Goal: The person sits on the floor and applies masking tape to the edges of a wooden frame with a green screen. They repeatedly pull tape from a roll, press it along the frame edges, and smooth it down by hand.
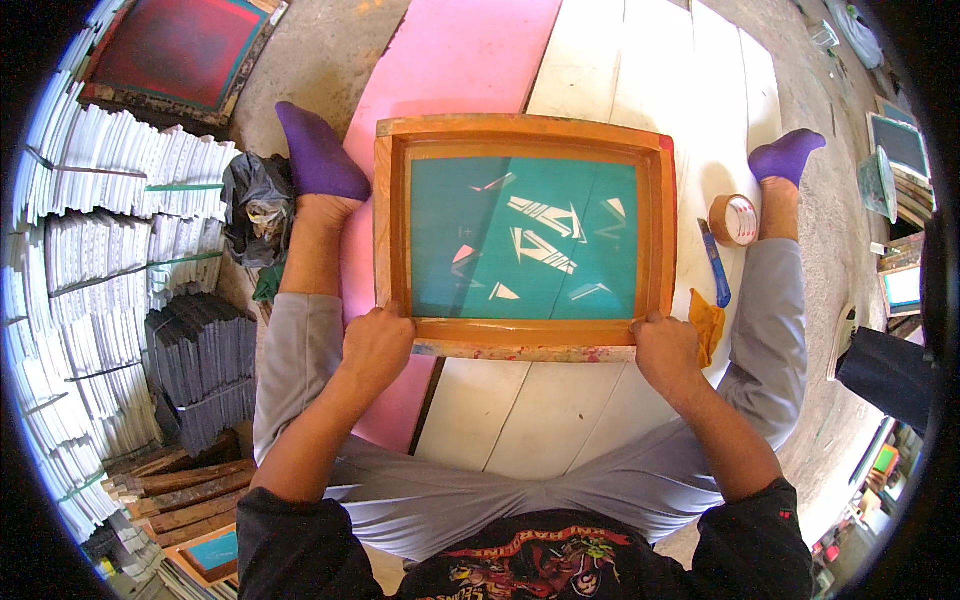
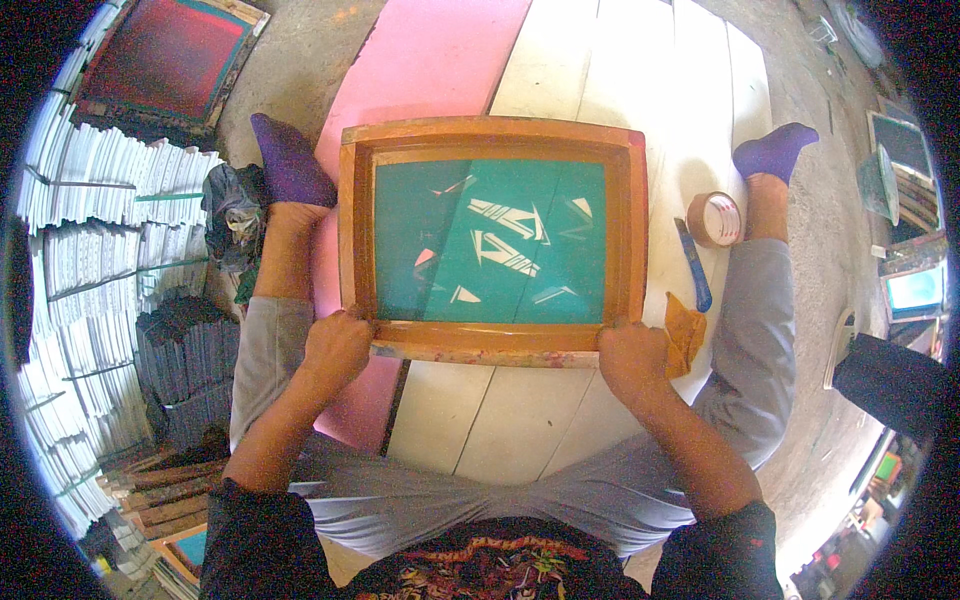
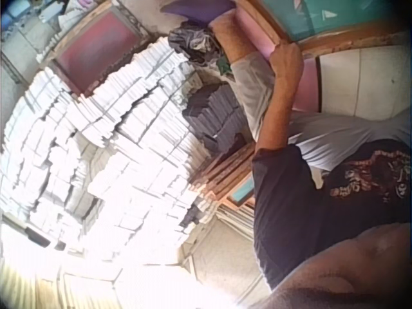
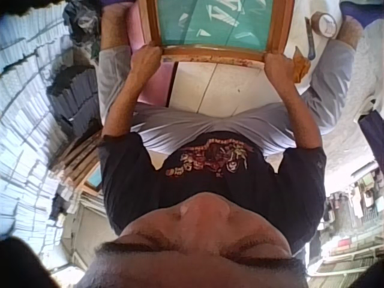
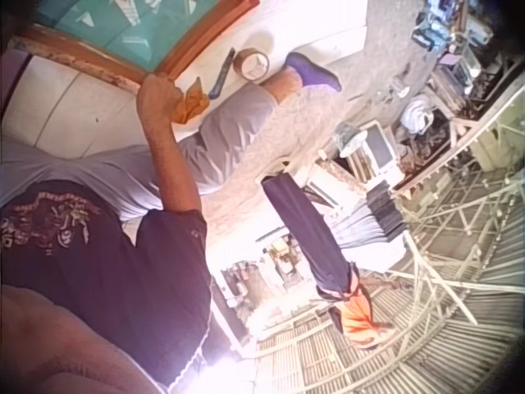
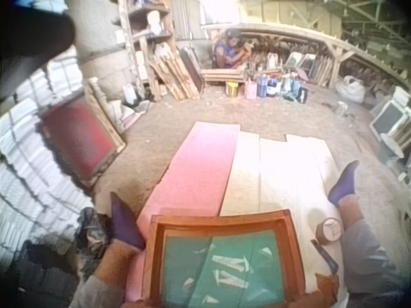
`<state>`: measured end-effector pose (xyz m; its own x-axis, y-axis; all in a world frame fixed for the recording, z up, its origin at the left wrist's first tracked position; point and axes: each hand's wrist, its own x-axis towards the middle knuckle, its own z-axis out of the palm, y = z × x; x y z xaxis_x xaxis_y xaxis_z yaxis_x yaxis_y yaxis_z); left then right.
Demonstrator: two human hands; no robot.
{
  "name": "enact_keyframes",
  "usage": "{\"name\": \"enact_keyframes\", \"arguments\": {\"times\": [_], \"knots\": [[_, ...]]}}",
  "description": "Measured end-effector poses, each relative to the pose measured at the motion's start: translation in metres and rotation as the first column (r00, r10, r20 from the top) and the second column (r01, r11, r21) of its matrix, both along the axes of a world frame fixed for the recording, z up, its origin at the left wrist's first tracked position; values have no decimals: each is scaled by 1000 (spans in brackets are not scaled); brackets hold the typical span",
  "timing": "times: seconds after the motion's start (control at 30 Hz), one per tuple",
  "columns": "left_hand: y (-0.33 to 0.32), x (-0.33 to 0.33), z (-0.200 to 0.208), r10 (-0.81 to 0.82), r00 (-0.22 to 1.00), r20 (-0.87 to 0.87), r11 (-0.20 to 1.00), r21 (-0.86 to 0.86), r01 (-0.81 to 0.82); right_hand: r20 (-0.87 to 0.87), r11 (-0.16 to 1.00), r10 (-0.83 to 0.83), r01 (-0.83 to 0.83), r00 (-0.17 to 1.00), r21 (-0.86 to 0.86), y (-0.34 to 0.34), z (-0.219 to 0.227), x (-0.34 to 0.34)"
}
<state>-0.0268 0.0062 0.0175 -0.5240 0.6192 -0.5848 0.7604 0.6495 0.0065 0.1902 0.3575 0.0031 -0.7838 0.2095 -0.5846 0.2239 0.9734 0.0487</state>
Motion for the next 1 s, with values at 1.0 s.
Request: {"name": "enact_keyframes", "arguments": {"times": [1.0], "knots": [[7,7,-3,-31,994,-102,999,-47,26,39,1000,-6,6,999,9,-1,2,-4]]}}
